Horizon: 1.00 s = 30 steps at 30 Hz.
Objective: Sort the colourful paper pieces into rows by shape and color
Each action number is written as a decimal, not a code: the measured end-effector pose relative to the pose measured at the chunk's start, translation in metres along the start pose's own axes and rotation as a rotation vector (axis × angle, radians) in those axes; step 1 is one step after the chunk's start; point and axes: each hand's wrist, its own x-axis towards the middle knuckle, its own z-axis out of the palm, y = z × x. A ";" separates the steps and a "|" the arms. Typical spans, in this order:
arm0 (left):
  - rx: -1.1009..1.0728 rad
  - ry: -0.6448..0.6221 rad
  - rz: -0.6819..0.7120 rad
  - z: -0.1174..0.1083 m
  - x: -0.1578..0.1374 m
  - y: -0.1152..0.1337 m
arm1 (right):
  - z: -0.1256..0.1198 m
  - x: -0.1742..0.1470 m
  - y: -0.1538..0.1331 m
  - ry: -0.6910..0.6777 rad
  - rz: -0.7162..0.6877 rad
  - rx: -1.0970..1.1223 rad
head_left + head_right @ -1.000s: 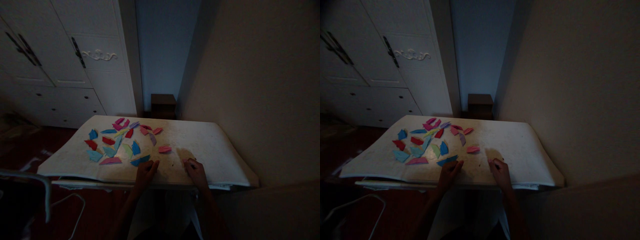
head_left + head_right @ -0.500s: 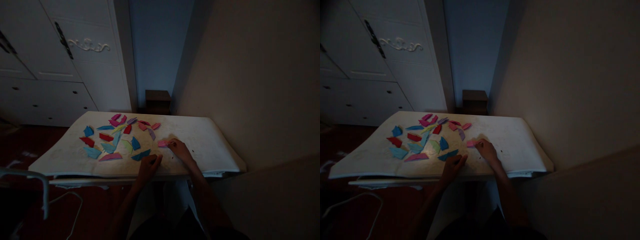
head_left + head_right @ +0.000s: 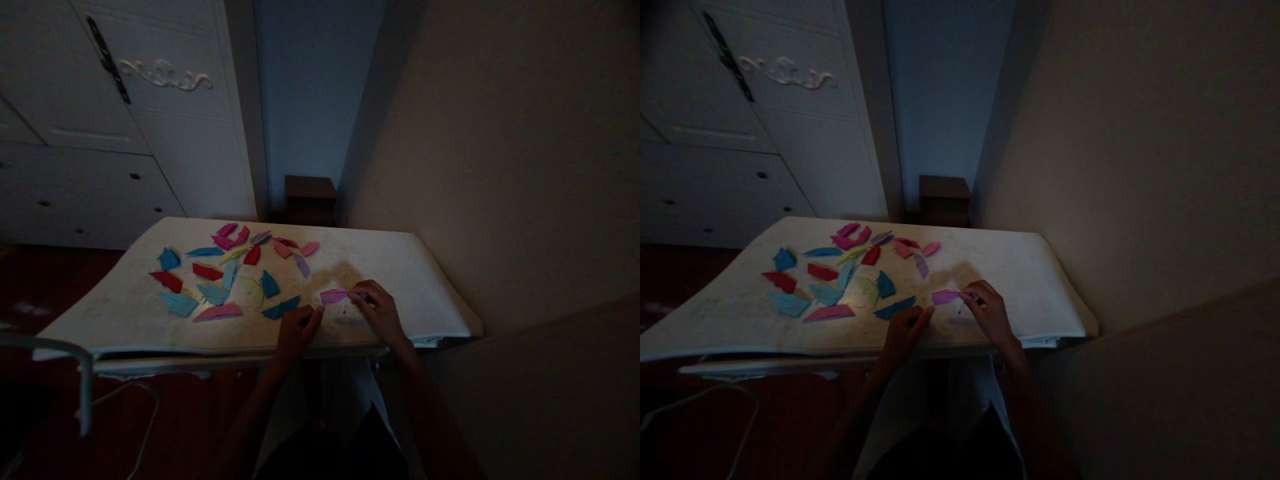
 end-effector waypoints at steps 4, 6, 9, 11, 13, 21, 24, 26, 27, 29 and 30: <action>-0.096 0.035 -0.050 0.001 0.002 0.001 | -0.010 -0.010 -0.013 -0.006 -0.028 0.048; -0.115 -0.010 -0.032 0.001 0.003 0.000 | -0.009 -0.013 -0.016 -0.021 -0.050 0.069; -0.101 -0.070 0.021 0.000 0.004 -0.002 | 0.000 -0.017 -0.014 0.002 -0.020 0.186; -0.110 -0.076 0.037 -0.001 0.004 -0.003 | 0.011 -0.020 -0.007 0.047 0.065 0.324; -0.139 -0.065 0.015 -0.002 0.004 -0.002 | 0.022 -0.022 -0.001 0.046 0.178 0.428; -0.143 -0.088 -0.051 -0.002 0.004 0.000 | 0.025 -0.010 -0.007 -0.041 0.233 0.384; -0.104 -0.080 -0.056 -0.001 0.003 -0.001 | 0.008 -0.001 -0.003 0.041 0.186 0.336; -0.068 -0.071 -0.039 -0.001 0.003 -0.003 | -0.009 0.006 0.009 0.069 0.208 0.297; -0.049 -0.066 -0.027 -0.001 0.004 -0.003 | -0.020 0.012 0.018 0.087 0.229 0.275; -0.010 -0.066 -0.003 -0.001 0.004 -0.004 | -0.047 0.027 0.041 0.161 0.268 0.213; 0.010 -0.071 0.007 -0.001 0.004 -0.004 | -0.063 0.036 0.053 0.215 0.282 0.169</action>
